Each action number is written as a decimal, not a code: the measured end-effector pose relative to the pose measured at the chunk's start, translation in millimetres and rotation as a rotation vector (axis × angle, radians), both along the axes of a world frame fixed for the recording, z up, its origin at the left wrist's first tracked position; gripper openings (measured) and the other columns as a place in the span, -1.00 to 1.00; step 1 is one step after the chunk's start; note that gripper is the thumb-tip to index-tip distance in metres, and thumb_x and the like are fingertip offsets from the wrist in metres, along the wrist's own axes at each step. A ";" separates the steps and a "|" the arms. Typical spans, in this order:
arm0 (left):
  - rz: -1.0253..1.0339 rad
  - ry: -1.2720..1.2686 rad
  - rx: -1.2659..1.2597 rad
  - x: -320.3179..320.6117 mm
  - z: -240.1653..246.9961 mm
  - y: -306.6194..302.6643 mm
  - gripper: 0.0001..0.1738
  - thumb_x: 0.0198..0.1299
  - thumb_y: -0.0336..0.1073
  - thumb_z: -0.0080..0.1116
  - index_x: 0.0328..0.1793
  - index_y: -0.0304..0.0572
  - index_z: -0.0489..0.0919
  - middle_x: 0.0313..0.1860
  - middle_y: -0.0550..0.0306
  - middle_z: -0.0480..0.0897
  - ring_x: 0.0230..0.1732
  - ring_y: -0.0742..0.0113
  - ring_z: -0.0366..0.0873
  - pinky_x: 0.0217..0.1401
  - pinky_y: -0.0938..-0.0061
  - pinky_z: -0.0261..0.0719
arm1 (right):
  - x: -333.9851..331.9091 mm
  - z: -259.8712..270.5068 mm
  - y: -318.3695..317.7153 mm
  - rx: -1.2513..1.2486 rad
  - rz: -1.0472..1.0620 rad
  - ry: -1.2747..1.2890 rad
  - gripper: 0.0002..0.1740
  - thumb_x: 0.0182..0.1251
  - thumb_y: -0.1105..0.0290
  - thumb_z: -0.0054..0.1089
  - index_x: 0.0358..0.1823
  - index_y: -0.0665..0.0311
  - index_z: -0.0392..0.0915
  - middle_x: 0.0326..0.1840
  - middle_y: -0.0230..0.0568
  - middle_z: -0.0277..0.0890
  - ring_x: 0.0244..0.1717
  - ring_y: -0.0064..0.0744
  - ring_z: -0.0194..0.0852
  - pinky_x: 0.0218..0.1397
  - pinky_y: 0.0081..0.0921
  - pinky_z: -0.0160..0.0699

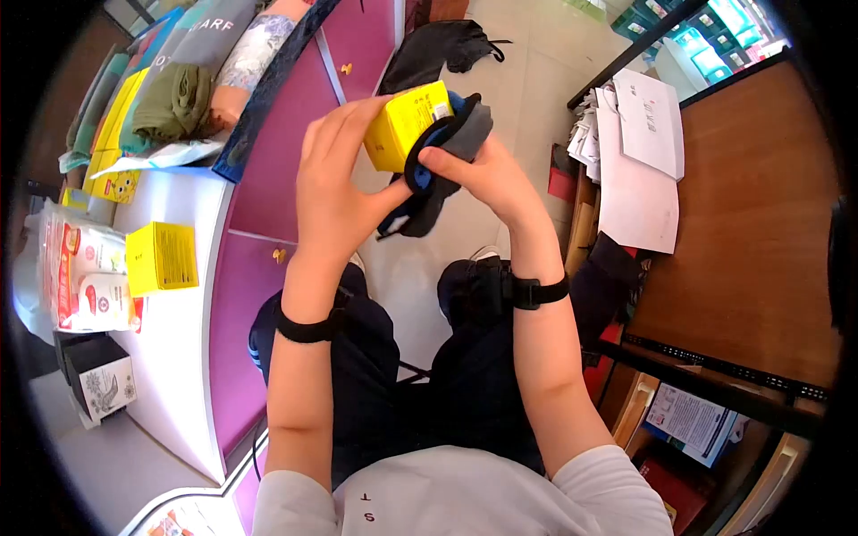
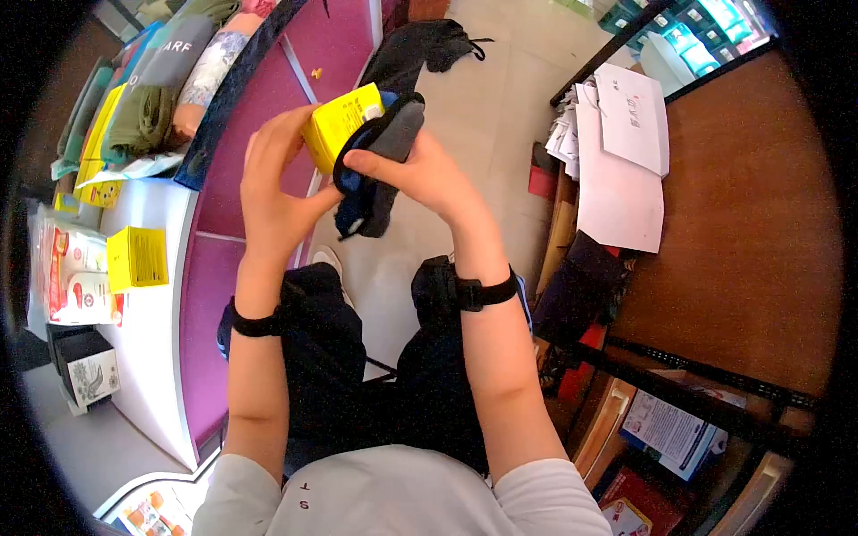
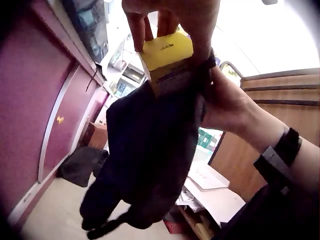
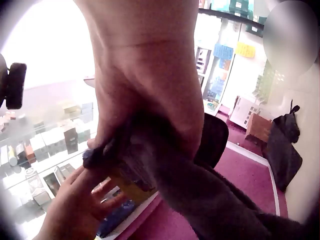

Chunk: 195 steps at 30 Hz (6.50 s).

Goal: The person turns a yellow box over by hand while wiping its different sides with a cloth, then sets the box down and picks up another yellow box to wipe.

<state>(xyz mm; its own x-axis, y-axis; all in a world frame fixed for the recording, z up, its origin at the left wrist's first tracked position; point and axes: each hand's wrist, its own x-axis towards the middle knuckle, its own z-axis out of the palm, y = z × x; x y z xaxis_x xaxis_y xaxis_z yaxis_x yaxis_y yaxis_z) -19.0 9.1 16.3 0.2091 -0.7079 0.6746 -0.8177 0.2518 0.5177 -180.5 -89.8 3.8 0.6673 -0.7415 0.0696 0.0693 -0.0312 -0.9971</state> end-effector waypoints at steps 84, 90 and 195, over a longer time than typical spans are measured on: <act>-0.196 0.242 0.217 21.5 -17.9 -15.8 -0.21 -0.15 -0.53 0.36 0.35 -0.13 0.46 0.31 0.01 0.48 0.35 0.15 0.46 0.31 0.26 0.54 | -20.3 -4.9 -21.0 0.092 0.065 0.201 -0.67 0.35 0.24 0.34 -0.03 0.33 0.60 -0.18 -0.42 0.62 -0.15 -0.61 0.48 -0.03 -0.54 0.49; -0.240 0.197 0.209 23.4 -21.3 -14.2 -0.22 -0.17 -0.55 0.33 0.34 -0.10 0.48 0.30 0.07 0.47 0.36 0.17 0.44 0.34 0.29 0.51 | -8.7 -13.7 -19.3 -0.001 0.069 0.250 -0.64 0.30 0.25 0.39 -0.01 0.33 0.59 -0.21 -0.39 0.63 -0.22 -0.60 0.50 -0.14 -0.52 0.53; -0.231 0.529 0.087 10.3 -12.4 -12.1 -0.12 -0.09 -0.63 0.36 0.45 -0.10 0.33 0.37 0.10 0.39 0.36 0.20 0.42 0.25 0.27 0.64 | -17.1 6.6 -24.0 0.389 -0.211 -0.466 -0.55 0.41 0.11 0.28 0.15 0.26 0.54 0.05 -0.30 0.61 -0.01 -0.51 0.58 0.05 -0.50 0.58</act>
<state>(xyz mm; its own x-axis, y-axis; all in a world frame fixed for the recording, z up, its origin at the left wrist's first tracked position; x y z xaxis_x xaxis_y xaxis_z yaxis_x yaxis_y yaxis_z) -8.7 -3.0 3.9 0.3355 -0.8234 0.4577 -0.3714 0.3309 0.8675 -197.7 -113.8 10.4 0.4690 -0.8830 0.0163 0.5300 0.2666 -0.8050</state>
